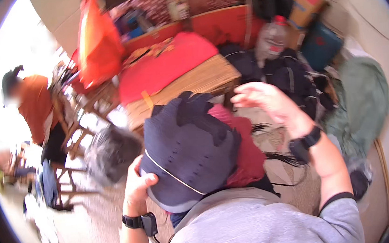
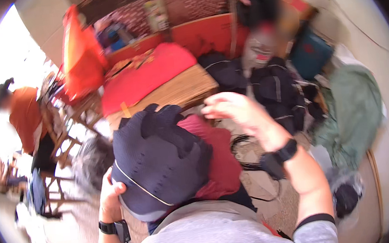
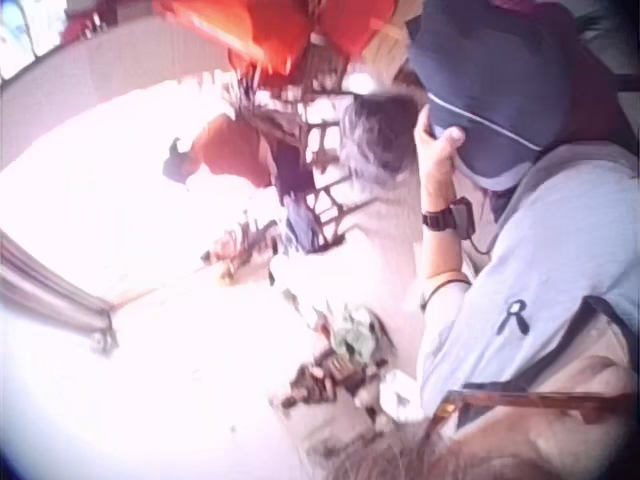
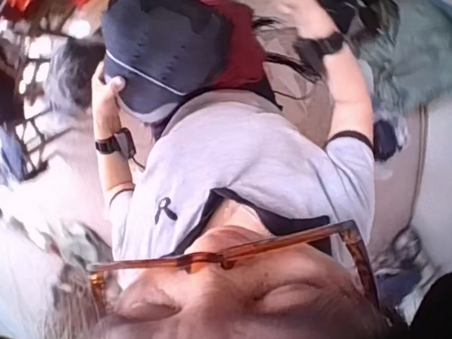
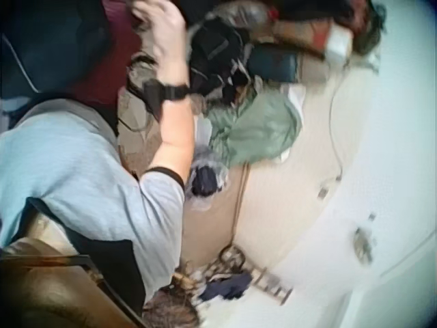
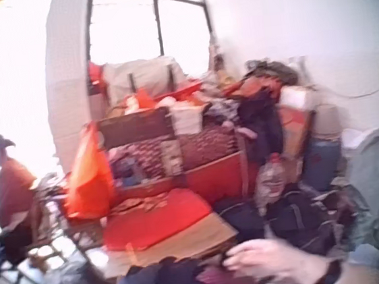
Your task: The recorder is organizing and lacing shoe uppers in a manufacturing environment.
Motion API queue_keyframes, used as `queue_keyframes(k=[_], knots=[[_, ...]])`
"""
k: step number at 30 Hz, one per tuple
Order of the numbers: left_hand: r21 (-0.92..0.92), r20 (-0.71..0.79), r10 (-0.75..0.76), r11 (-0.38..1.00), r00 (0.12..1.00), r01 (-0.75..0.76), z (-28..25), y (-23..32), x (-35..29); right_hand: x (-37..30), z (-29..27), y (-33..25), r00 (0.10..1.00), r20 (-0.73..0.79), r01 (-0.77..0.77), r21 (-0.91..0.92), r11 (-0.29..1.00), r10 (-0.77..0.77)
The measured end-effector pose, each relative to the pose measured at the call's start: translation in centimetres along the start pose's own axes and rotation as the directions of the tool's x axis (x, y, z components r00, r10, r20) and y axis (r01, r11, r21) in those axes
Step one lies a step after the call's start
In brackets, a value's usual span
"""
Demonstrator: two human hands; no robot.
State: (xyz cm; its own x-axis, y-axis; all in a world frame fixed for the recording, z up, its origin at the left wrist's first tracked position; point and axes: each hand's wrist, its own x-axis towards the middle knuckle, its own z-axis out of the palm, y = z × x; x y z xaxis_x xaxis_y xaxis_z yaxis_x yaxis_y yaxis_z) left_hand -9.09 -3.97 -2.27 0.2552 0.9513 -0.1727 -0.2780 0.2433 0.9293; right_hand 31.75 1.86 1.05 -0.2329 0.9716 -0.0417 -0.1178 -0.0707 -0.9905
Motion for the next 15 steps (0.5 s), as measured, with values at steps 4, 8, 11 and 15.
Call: queue_keyframes(k=[4, 8, 11, 15], knots=[[-0.038, -0.303, 0.118, 0.99, 0.946, -0.135, -8.7, -0.9, -5.5, -2.7, -3.6, 2.0, 0.965, -0.152, -0.209, 0.05, 0.977, 0.214], [-0.054, -0.511, 0.117, 0.984, 0.851, -0.168, -15.2, -3.6, -11.5, -5.3, -7.5, 6.0, 0.882, -0.289, -0.288, 0.293, 0.912, 0.371], [0.005, -0.631, 0.082, 0.995, 0.771, -0.102, -18.0, -6.3, -12.7, -7.2, -10.3, 9.1, 0.815, -0.339, -0.284, 0.473, 0.834, 0.47], [-0.039, -0.686, -0.056, 0.998, 0.726, 0.04, -21.3, -11.2, -13.2, -8.7, -12.3, 11.8, 0.766, -0.357, -0.318, 0.512, 0.798, 0.534]])
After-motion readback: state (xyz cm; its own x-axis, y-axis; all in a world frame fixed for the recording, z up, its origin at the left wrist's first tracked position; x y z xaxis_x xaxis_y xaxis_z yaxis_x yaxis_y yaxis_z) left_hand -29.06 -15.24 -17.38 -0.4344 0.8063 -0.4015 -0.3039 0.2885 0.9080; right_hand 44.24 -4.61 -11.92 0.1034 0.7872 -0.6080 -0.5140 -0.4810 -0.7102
